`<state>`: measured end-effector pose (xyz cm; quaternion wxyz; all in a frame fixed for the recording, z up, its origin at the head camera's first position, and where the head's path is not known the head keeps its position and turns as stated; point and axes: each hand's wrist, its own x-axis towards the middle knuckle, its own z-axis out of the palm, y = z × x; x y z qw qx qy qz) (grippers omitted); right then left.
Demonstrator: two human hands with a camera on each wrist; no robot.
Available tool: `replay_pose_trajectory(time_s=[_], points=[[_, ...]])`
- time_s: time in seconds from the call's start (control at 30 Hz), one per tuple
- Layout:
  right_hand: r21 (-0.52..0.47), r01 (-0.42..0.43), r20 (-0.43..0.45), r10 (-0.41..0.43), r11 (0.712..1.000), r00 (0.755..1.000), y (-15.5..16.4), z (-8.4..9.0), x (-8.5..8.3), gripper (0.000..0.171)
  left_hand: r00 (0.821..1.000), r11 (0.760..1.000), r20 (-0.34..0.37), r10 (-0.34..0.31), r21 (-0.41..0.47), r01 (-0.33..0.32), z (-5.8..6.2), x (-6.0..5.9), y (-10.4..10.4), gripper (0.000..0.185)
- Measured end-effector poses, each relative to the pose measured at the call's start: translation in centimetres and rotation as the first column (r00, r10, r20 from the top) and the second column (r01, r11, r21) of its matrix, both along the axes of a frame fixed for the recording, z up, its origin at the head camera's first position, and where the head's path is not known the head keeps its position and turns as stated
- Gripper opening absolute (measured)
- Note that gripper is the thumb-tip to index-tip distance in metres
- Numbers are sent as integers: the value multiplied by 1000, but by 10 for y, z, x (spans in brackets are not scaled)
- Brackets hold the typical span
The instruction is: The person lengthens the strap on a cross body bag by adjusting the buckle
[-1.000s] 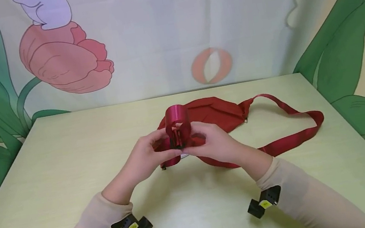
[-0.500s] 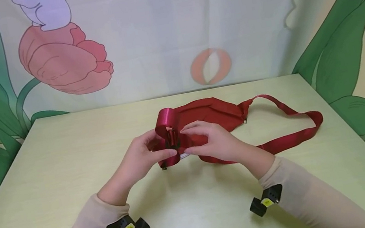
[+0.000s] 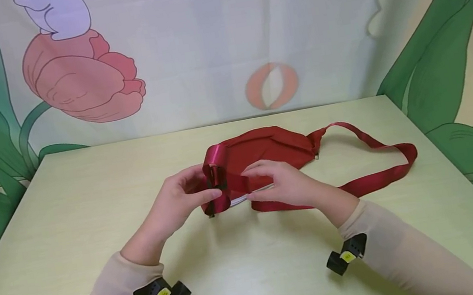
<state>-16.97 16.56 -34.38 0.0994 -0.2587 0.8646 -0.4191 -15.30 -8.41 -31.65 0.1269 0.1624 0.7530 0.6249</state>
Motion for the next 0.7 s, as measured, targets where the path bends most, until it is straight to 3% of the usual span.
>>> replay_pose_trajectory(time_s=[0.27, 0.57, 0.7], points=[[10, -44, 4, 44, 999, 999, -4, -2, 2, 52, 1000, 999, 23, 6, -41, -5, -1, 1, 1, 53], [-224, -46, 22, 52, 973, 998, -23, 4, 8, 47, 1000, 999, 8, -1, -51, 1, 1, 2, 3, 52], [-242, -1, -24, -5, 970, 1000, -29, 4, 10, 41, 1000, 999, 4, -11, -38, 11, 1, 2, 6, 52]])
